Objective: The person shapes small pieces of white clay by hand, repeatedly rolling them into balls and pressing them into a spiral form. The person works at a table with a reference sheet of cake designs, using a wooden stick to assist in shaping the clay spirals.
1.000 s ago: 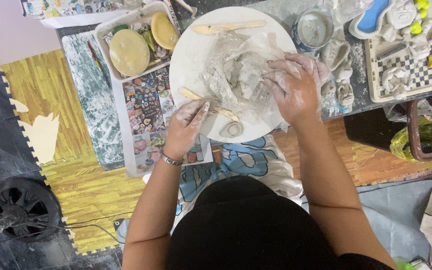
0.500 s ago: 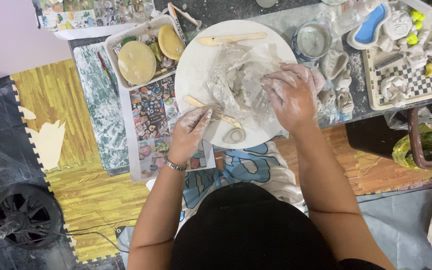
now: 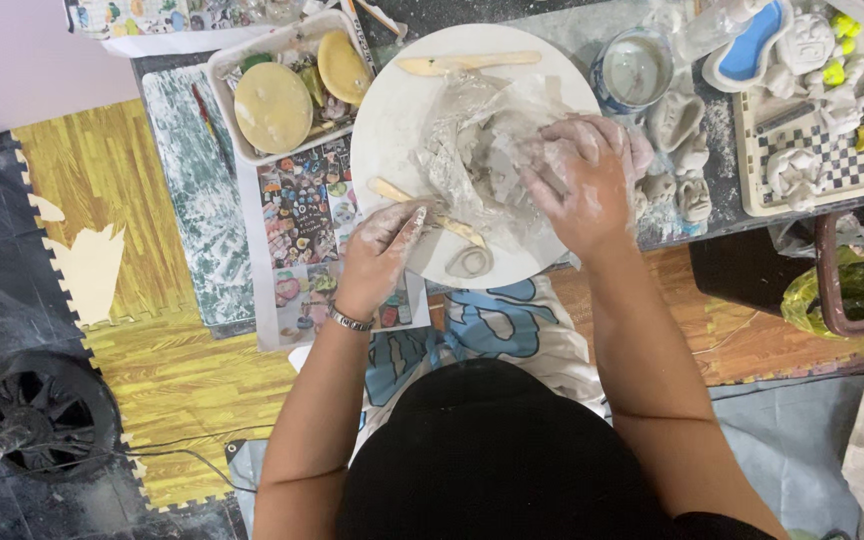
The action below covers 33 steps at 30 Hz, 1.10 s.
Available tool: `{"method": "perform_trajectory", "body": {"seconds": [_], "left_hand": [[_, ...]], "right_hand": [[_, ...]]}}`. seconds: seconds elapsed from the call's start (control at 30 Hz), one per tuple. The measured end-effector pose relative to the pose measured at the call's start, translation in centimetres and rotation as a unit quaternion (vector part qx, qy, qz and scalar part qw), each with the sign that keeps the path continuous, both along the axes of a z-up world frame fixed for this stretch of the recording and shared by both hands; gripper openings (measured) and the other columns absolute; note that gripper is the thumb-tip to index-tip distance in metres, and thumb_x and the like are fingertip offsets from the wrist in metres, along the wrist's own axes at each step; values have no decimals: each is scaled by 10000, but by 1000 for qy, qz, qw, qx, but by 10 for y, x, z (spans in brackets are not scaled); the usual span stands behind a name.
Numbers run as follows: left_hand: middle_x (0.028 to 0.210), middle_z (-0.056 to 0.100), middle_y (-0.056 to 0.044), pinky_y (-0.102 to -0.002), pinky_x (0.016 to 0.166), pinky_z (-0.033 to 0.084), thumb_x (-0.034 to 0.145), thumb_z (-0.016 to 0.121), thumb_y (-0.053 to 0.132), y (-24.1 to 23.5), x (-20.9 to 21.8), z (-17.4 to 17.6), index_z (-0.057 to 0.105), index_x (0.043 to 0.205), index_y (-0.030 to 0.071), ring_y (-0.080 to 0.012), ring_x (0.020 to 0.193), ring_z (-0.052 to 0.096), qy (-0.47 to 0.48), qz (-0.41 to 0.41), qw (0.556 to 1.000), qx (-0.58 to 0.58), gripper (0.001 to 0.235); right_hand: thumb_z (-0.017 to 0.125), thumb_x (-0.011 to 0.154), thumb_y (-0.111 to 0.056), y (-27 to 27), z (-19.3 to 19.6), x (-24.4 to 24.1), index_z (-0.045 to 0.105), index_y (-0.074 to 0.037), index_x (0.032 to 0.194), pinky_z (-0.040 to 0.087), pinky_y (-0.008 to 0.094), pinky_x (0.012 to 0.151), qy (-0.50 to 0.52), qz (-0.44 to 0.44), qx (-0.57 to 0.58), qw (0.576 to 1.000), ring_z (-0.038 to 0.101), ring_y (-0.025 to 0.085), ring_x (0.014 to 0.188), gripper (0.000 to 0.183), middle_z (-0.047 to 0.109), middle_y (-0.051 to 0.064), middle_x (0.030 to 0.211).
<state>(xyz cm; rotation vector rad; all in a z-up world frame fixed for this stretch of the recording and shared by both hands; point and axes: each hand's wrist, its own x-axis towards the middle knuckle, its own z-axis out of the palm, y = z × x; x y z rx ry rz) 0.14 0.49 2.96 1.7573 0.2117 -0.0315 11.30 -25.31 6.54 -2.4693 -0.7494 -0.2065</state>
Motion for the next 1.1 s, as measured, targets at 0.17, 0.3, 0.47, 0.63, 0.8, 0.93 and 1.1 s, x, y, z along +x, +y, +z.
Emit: {"method": "perform_trajectory", "body": {"seconds": [0.17, 0.3, 0.47, 0.63, 0.8, 0.93, 1.1], "left_hand": [[1150, 738, -86, -281, 954, 534, 1002, 639, 108, -1, 0, 3, 717, 1228, 19, -154, 1063, 694, 16, 4, 999, -41, 255], [1139, 746, -76, -271, 934, 545, 1014, 631, 101, -2, -1, 4, 728, 1214, 13, -139, 1040, 697, 29, 5, 998, -63, 239], [1123, 736, -70, -260, 894, 568, 1023, 624, 106, -4, 1, 2, 720, 1202, 2, -122, 1007, 705, 45, 18, 991, -122, 228], [1120, 741, -72, -263, 898, 564, 1031, 616, 105, -2, 0, 5, 723, 1207, 3, -124, 1003, 704, 27, 4, 995, -95, 229], [1127, 751, -78, -273, 923, 547, 1021, 625, 91, -2, 0, 9, 727, 1216, 17, -138, 1021, 700, 5, -3, 999, -41, 232], [1118, 749, -73, -268, 916, 553, 1016, 637, 103, -3, 3, 11, 721, 1210, 26, -135, 1015, 707, 12, 4, 999, -50, 226], [1104, 750, -55, -262, 896, 549, 1035, 607, 131, -2, 3, 17, 731, 1214, 39, -122, 999, 699, 39, -9, 998, -52, 237]], "right_hand": [[774, 943, -175, -3, -3, 0, 745, -136, 1175, 350, 480, 1168, 3, -2, -31, 1000, 468, 342, 1355, 238, 629, 38, 1341], [754, 951, -148, -5, -4, -2, 736, -131, 1212, 359, 468, 1189, 23, -3, -17, 1000, 469, 320, 1372, 262, 623, 30, 1358], [803, 895, -173, -5, -2, -2, 748, -144, 1098, 354, 477, 1148, 34, -4, -12, 999, 458, 341, 1340, 213, 616, 38, 1331], [866, 877, -195, 4, -3, 2, 727, -153, 980, 345, 487, 1138, 12, -13, -8, 1000, 451, 352, 1342, 178, 605, 39, 1357], [907, 795, -254, -5, 5, -2, 769, -237, 929, 268, 569, 1074, -1, -97, -94, 991, 393, 378, 1322, 193, 609, 9, 1352], [881, 926, -226, -26, 14, -18, 764, -205, 1022, 280, 515, 1174, -3, -63, -101, 993, 389, 282, 1441, 152, 566, -19, 1430], [875, 838, -244, -25, 11, -33, 726, -156, 865, 288, 544, 1142, -26, -42, -174, 984, 403, 346, 1423, 175, 544, 26, 1462]]}}
